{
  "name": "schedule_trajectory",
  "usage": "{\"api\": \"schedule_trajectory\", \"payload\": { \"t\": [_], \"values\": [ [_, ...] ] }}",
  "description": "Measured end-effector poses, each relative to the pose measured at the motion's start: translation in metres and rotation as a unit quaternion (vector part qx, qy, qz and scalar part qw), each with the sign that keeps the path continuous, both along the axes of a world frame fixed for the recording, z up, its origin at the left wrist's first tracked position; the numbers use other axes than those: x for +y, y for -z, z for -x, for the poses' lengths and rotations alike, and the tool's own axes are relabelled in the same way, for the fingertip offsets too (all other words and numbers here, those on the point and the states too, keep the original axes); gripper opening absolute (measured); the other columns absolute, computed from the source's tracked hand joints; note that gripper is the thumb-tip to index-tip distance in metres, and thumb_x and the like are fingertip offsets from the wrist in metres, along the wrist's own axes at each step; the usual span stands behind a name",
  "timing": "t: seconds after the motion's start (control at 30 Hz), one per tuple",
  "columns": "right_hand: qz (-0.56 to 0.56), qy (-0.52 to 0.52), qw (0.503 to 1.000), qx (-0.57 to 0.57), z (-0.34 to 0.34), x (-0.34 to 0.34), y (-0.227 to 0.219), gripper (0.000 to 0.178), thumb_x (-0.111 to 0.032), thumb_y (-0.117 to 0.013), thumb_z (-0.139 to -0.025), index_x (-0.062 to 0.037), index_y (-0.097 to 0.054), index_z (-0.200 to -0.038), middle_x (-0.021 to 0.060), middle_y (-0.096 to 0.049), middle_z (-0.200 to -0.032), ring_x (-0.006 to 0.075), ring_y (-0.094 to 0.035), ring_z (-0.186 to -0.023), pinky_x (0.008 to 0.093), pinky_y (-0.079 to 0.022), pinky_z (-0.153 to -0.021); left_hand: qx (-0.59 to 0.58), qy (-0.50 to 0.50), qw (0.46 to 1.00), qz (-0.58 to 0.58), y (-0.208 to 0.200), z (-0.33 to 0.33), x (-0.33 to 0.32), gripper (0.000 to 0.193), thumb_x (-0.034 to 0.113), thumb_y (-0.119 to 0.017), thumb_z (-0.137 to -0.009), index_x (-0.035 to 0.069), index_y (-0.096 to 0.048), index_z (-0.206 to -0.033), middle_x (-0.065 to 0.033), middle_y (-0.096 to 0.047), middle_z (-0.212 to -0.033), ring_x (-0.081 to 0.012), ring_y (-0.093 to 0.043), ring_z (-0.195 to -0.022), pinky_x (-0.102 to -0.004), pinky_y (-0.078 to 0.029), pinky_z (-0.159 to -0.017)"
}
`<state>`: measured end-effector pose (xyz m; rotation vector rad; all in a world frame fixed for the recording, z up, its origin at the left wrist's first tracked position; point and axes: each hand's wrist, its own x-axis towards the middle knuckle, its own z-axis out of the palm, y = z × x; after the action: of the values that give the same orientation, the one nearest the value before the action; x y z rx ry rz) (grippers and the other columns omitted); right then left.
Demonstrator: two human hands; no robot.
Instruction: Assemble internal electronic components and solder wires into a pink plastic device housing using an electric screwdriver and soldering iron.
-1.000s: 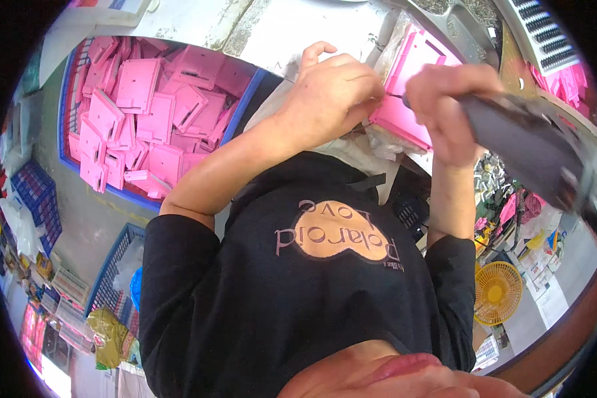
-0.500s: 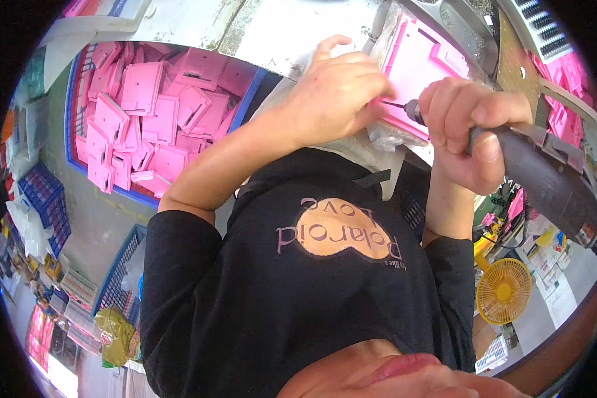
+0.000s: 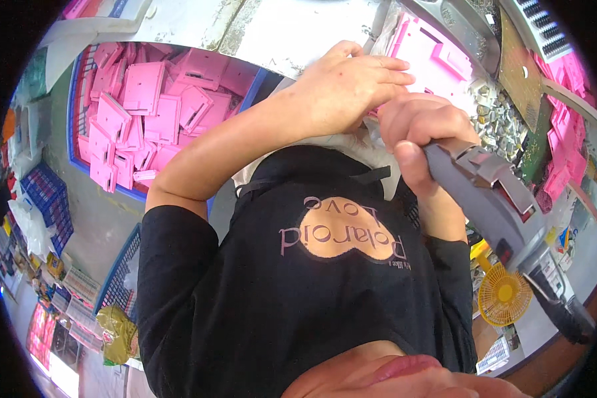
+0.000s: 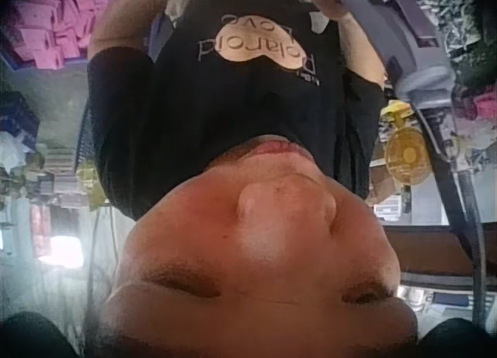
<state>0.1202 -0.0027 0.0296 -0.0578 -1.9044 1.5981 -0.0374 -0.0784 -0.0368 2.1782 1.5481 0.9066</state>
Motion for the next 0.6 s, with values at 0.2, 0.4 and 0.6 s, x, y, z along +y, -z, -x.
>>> {"api": "schedule_trajectory", "payload": {
  "t": [0.2,0.4,0.6],
  "values": [
    [0.053,0.024,0.998,0.029,-0.023,0.017,-0.005,0.020,-0.016,-0.064,-0.095,-0.0052,-0.052,-0.107,0.0011,-0.049,-0.061,0.0173,-0.049,-0.053,0.0355,-0.042,-0.054,0.010,-0.002,1.000,0.025,-0.007,0.001,0.003,0.046,0.008,-0.066,-0.083,0.015,-0.068,-0.128,-0.0048,-0.066,-0.138,-0.0182,-0.055,-0.137,-0.0489,-0.037,-0.103],
    [0.057,0.124,0.977,0.165,-0.088,0.086,-0.019,0.033,-0.015,-0.049,-0.096,0.0020,-0.055,-0.123,0.0034,-0.044,-0.064,0.0171,-0.043,-0.054,0.0353,-0.039,-0.052,-0.032,0.012,0.997,-0.073,-0.018,-0.025,0.032,0.042,0.003,-0.063,-0.081,0.007,-0.069,-0.122,-0.0084,-0.068,-0.132,-0.0301,-0.061,-0.123,-0.0421,-0.044,-0.101],
    [0.098,0.156,0.973,0.138,-0.095,0.104,0.032,0.028,-0.011,-0.047,-0.095,0.0004,-0.055,-0.120,0.0046,-0.044,-0.064,0.0176,-0.042,-0.056,0.0387,-0.038,-0.056,0.036,-0.002,0.995,-0.089,-0.005,-0.052,0.052,0.042,0.005,-0.069,-0.077,0.011,-0.073,-0.119,-0.0027,-0.070,-0.130,-0.0259,-0.063,-0.115,-0.0403,-0.045,-0.100]
  ]
}}
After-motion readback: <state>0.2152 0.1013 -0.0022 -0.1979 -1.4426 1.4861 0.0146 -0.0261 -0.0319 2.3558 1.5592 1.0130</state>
